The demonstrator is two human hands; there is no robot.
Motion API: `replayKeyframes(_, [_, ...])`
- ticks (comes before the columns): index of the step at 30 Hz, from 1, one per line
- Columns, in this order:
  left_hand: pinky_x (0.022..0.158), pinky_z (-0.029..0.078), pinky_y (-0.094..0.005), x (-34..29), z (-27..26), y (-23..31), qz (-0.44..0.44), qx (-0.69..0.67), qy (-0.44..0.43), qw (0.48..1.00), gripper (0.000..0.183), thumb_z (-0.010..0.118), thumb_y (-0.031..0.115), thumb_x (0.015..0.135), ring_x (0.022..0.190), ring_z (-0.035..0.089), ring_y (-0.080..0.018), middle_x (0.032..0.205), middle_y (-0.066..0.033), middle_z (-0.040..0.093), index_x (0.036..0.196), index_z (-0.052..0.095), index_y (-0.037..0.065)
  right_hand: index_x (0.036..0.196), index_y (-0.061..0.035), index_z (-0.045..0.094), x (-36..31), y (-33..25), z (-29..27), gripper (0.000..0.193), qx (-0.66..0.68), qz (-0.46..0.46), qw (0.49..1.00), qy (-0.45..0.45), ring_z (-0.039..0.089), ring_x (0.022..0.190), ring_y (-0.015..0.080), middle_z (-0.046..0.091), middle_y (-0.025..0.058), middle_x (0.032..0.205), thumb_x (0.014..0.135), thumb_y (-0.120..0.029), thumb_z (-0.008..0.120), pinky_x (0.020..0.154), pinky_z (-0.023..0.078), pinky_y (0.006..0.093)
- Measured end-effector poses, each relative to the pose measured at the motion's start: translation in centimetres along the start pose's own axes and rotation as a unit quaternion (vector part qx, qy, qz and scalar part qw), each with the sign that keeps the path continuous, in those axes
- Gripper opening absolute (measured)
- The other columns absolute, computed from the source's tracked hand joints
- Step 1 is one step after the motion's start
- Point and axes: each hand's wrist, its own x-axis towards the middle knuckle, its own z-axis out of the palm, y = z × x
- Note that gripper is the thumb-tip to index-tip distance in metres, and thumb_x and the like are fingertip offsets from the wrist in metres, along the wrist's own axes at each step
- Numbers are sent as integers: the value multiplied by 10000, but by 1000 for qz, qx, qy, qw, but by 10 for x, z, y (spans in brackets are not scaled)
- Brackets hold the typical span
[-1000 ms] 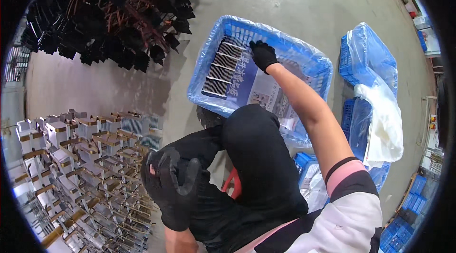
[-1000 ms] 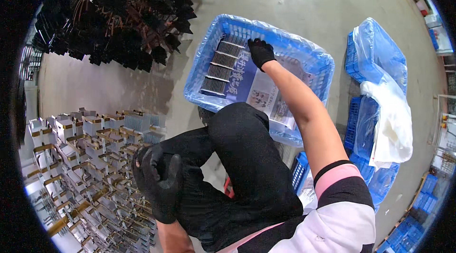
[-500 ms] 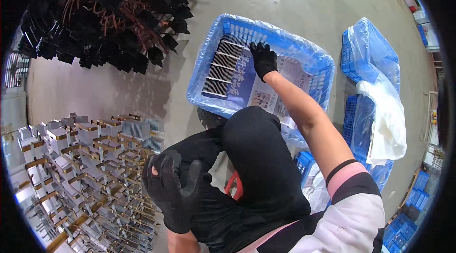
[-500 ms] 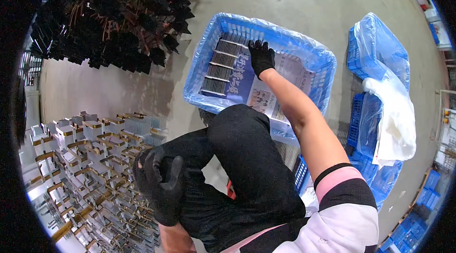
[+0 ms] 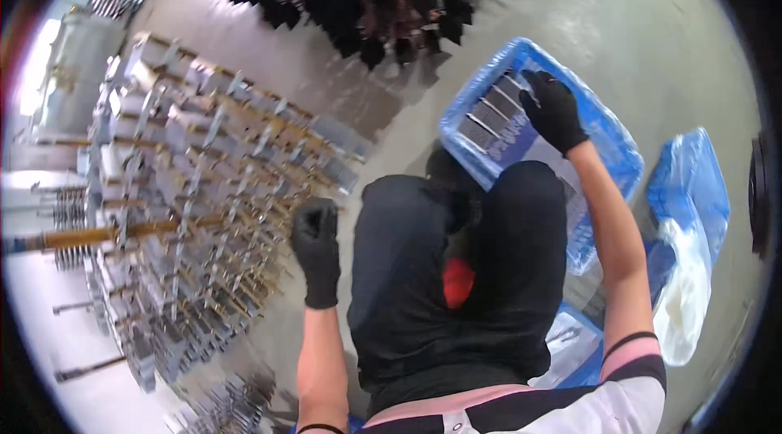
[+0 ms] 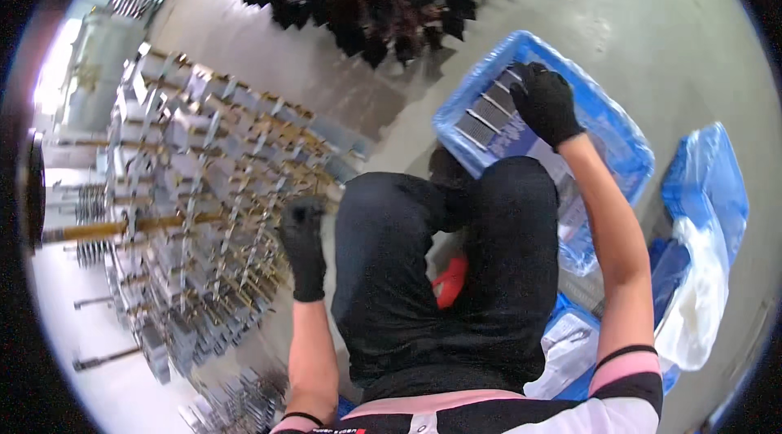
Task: Packing manufactured metal components from a storage rack into a plastic shipping crate.
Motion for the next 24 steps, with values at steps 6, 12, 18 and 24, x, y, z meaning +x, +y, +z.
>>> replayKeyframes(6, [587,443,-280,-10,17,-130,-253,-127,-5,959,277,757,265,889,655,503,-80,789,-5,578,935,570,65,1288,-53,591,10,-144,-88,428,205,-126,970,36,625,991,402,646,215,1132,896,-209,662,863,499,478])
replayKeyframes(12, [553,440,-327,25,36,-218,-258,24,-43,965,422,775,404,843,586,504,-113,644,-24,549,897,572,38,1287,-58,600,-7,-171,-61,415,236,-137,945,-180,634,999,400,655,219,1141,904,-210,651,878,502,464])
replayKeyframes(18, [616,473,-411,56,68,-277,-159,226,88,957,409,774,399,829,649,589,-264,761,-151,643,842,621,20,1274,-61,627,-8,-160,-55,369,236,-103,949,-180,630,1072,385,656,210,1173,920,-164,638,926,495,432])
replayKeyframes(24, [836,501,-485,81,52,-304,-99,284,99,949,550,828,435,737,976,637,-438,990,-240,699,992,656,-20,1261,-63,639,4,-172,-59,351,261,-68,942,-199,631,1106,372,655,213,1189,923,-158,635,949,492,422])
